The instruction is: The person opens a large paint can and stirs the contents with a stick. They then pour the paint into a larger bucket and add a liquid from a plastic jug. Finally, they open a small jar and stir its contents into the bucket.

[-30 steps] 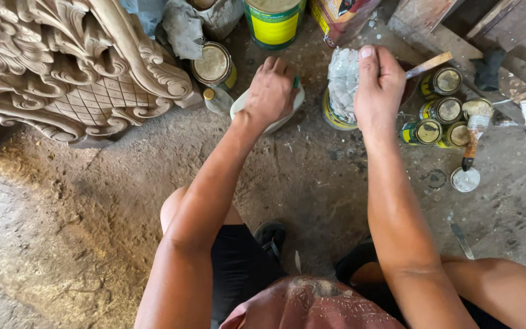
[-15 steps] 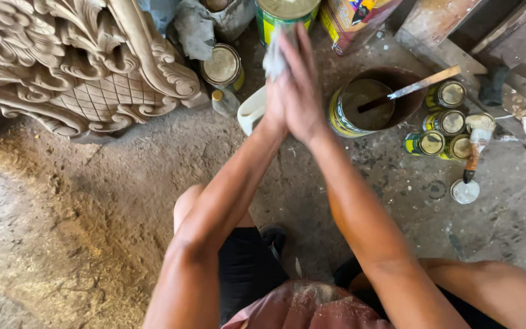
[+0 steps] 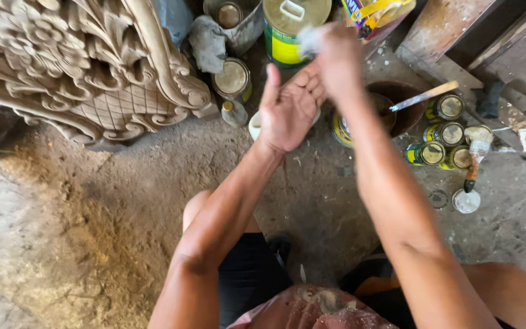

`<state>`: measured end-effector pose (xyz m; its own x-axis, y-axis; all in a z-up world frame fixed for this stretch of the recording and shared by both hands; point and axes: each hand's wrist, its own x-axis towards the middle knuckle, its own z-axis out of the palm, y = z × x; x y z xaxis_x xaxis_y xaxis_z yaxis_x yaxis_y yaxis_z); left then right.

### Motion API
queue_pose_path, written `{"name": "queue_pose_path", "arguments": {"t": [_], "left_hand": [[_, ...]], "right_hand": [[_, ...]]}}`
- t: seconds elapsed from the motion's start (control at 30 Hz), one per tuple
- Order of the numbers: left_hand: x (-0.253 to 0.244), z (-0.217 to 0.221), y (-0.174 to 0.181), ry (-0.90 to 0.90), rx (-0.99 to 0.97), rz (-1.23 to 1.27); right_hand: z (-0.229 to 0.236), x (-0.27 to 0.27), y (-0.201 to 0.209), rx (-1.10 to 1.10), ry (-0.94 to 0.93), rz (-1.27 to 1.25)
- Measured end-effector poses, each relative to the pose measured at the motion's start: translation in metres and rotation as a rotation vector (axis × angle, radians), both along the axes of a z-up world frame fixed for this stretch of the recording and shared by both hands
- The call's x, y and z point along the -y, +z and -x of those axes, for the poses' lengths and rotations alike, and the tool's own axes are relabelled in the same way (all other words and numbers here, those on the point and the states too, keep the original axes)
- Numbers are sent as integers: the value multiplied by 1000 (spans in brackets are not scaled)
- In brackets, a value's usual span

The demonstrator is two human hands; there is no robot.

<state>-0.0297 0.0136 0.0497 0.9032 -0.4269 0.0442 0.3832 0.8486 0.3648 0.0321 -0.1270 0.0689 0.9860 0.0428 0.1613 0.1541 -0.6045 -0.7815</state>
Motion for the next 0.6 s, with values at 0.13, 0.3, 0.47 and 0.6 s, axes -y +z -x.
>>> {"name": "queue_pose_path", "arguments": {"t": [0.13,0.3,0.47,0.6], "left_hand": [[-11,-35,-23,87,-121,9],[-11,-35,-49,140,-125,152],[-15,-25,-5,124,78,310],[-27,-45,30,342,12,265]], "right_hand": [[21,3,12,332,164,-205],[36,-38,-4,623,135,101],[-16,-15,11,-71,-255,-1256],[68,-86,6,386,-117,-590]]}}
